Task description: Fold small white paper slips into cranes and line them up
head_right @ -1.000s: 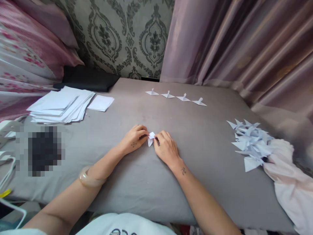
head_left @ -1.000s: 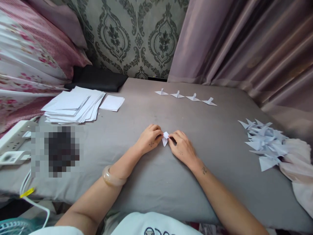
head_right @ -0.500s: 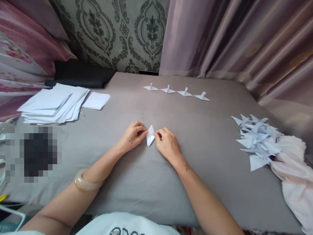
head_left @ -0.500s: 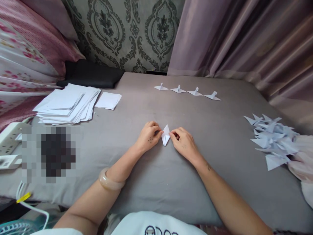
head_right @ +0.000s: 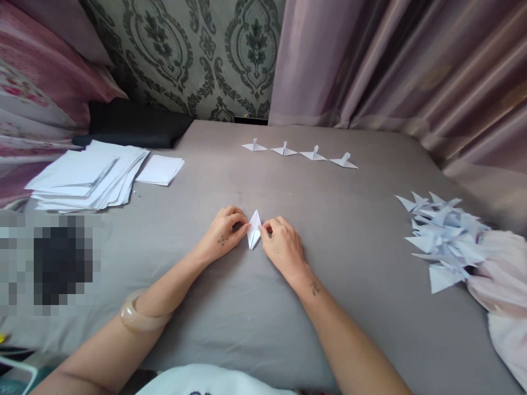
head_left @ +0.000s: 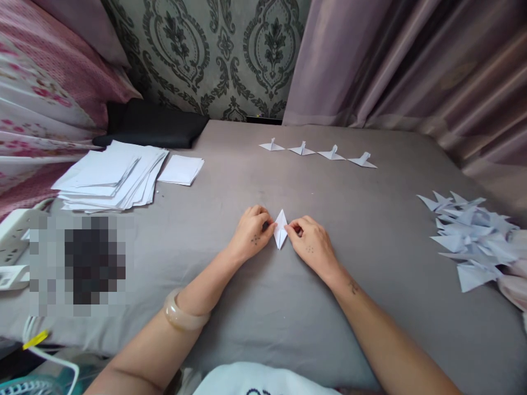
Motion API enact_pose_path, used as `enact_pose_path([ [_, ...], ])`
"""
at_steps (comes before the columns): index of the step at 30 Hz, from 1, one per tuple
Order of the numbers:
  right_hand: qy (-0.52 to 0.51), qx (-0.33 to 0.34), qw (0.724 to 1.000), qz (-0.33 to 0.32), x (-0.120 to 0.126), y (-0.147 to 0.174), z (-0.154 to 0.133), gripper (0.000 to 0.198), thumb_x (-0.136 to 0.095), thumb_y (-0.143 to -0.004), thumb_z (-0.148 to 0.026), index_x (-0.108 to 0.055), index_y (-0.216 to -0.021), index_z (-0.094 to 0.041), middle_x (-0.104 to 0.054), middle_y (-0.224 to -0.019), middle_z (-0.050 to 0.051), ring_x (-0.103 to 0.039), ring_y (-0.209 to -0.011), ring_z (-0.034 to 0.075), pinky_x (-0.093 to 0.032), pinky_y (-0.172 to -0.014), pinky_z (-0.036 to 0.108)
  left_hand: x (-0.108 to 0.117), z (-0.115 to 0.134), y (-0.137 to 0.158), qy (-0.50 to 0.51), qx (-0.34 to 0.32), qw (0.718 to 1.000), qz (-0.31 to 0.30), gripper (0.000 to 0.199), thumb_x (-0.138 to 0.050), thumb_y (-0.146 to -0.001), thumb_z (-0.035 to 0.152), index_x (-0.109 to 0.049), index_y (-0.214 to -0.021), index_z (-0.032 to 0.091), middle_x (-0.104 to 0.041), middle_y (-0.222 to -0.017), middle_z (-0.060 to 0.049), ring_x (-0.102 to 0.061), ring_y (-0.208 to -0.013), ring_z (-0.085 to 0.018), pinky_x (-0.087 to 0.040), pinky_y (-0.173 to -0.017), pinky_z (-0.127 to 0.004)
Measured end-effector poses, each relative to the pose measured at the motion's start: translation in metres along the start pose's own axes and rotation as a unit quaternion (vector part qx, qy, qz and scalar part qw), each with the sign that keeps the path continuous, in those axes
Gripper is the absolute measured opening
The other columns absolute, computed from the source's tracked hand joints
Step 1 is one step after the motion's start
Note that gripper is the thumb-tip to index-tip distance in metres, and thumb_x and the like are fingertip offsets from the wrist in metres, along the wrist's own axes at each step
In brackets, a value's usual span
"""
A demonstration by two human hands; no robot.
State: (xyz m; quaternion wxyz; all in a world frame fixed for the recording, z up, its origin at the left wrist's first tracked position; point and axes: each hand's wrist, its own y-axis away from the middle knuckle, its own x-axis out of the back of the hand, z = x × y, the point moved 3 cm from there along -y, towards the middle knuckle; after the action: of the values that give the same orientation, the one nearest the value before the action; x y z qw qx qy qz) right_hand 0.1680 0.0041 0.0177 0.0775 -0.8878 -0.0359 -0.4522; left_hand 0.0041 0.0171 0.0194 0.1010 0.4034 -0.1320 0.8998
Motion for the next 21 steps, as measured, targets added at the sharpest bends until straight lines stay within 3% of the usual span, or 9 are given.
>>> enact_pose_path([
  [7,-0.008,-0.004,1.0,0.0,0.0,-0.001,0.004,0.016,-0.056,-0.084,-0.035,-0.061,-0.076,-0.022,-0.063,-0.081,0.003,-0.057,-0.064,0.015,-0.042,-0.063,0.029,-0.001,0.0,0.0,0.002,0.012,1.0,0.001,0.008,-0.059,-0.082,0.023,-0.061,-0.077,0.017,-0.058,-0.092,-0.006,-0.053,-0.086,-0.019,-0.046,-0.081,-0.034],
  [11,-0.01,-0.001,1.0,0.003,0.001,0.001,0.002,0.013,-0.056,-0.085,-0.034,-0.059,-0.083,-0.023,-0.062,-0.088,0.003,-0.058,-0.067,0.015,-0.043,-0.064,0.028,-0.001,0.001,0.001,-0.019,-0.002,1.0,0.01,0.006,-0.059,-0.083,0.023,-0.057,-0.085,0.017,-0.058,-0.093,-0.006,-0.051,-0.084,-0.019,-0.045,-0.079,-0.034],
  [16,0.025,0.073,0.997,-0.015,0.002,0.007,-0.008,0.017,-0.044,-0.093,-0.027,-0.06,-0.098,-0.025,-0.062,-0.103,0.004,-0.061,-0.085,0.017,-0.044,-0.065,0.027,-0.004,0.008,0.004,-0.079,-0.103,0.992,-0.007,0.015,-0.043,-0.093,0.019,-0.058,-0.093,0.017,-0.059,-0.099,-0.008,-0.05,-0.089,-0.019,-0.043,-0.081,-0.033],
  [21,0.093,0.153,0.983,-0.04,0.007,0.015,-0.018,0.029,-0.038,-0.095,-0.018,-0.061,-0.11,-0.023,-0.062,-0.107,0.007,-0.058,-0.099,0.02,-0.046,-0.074,0.03,-0.006,0.015,0.011,-0.191,-0.17,0.965,-0.056,0.024,-0.037,-0.095,0.016,-0.061,-0.099,0.016,-0.062,-0.1,-0.009,-0.052,-0.091,-0.021,-0.042,-0.078,-0.033],
])
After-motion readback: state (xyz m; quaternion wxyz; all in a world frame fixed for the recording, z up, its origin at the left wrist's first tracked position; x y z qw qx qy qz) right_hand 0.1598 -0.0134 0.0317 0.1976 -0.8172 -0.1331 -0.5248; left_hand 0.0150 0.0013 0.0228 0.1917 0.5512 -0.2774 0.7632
